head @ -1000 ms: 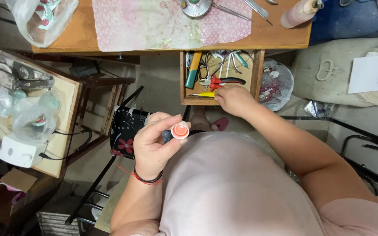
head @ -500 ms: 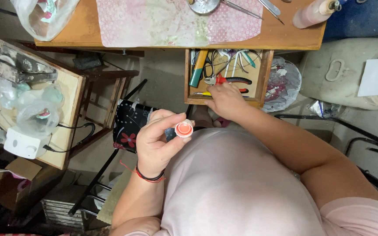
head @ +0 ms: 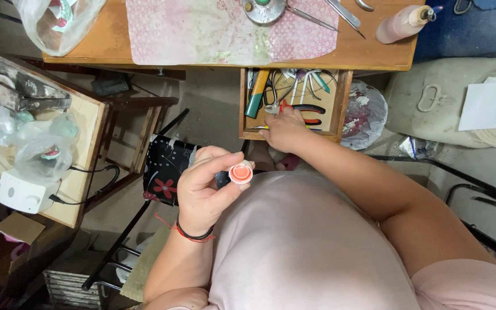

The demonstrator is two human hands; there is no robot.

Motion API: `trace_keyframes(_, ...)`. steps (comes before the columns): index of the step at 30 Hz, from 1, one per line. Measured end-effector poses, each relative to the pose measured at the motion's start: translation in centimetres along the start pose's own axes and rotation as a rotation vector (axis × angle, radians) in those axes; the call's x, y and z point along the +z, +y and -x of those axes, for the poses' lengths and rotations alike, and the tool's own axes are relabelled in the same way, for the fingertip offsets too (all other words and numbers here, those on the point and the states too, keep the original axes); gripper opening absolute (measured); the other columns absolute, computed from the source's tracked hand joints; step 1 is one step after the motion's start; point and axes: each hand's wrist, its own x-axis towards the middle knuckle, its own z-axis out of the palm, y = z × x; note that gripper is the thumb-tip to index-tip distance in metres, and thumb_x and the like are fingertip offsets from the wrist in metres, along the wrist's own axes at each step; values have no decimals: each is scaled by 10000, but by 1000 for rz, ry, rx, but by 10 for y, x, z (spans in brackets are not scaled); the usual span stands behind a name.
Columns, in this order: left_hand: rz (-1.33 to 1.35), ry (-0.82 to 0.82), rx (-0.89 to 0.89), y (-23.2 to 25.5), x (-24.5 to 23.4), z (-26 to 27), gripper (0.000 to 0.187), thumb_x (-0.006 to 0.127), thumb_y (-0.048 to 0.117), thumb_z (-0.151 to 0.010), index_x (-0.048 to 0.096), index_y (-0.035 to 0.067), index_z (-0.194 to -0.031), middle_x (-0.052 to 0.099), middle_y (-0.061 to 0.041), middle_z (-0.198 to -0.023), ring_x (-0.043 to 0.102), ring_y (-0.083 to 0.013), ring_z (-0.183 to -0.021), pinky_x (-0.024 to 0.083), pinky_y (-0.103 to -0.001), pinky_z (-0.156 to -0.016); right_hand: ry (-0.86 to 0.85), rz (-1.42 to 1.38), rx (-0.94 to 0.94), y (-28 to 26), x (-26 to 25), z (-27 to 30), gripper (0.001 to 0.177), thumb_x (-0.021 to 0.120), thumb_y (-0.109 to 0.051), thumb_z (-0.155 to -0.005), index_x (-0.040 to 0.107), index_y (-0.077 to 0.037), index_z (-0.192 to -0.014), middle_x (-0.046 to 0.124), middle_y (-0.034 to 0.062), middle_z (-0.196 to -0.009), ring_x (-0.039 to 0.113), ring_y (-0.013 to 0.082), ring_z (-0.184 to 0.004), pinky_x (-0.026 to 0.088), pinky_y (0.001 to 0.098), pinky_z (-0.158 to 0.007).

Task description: The person applies a substance to a dental mold using a brush, then uses a metal tool to scrape and shape the material on the mold. The person moves between different workstations to retrieve tools and materials.

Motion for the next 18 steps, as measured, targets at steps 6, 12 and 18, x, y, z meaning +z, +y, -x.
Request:
trace_keyframes(6, 6, 10, 18, 3, -3, 3, 398, 902, 52, -762, 770, -17, -1130, 756, -79, -838, 653, -234, -849, 483, -383, -948, -53, -14, -52, 13, -11, 2, 481, 442, -444, -1061, 617, -191, -1430, 671, 87, -1345, 474, 322, -1293, 357, 462, -1032)
trace_keyframes(12, 3, 32, 16, 5, -12, 6, 417, 909, 30, -755, 768, -24, -1144, 745, -73, -841, 653, -235, -855, 483, -379, -962, 150, -8, -101, 29, 21, -21, 301, 574, -339, -1031, 758, -194, -1221, 729, 81, -1086, 560, 316, -1133, 451, 454, -903)
trace_keyframes(18, 13, 27, 26, 6, -14, 7, 398, 900, 37, -774, 768, -17, -1145, 740, -60, -844, 648, -212, -865, 473, -372, -964, 299, 123, -350, 48, 38, -33, 247, 650, -330, -968, 760, -112, -999, 721, 120, -908, 664, 343, -998, 547, 436, -861)
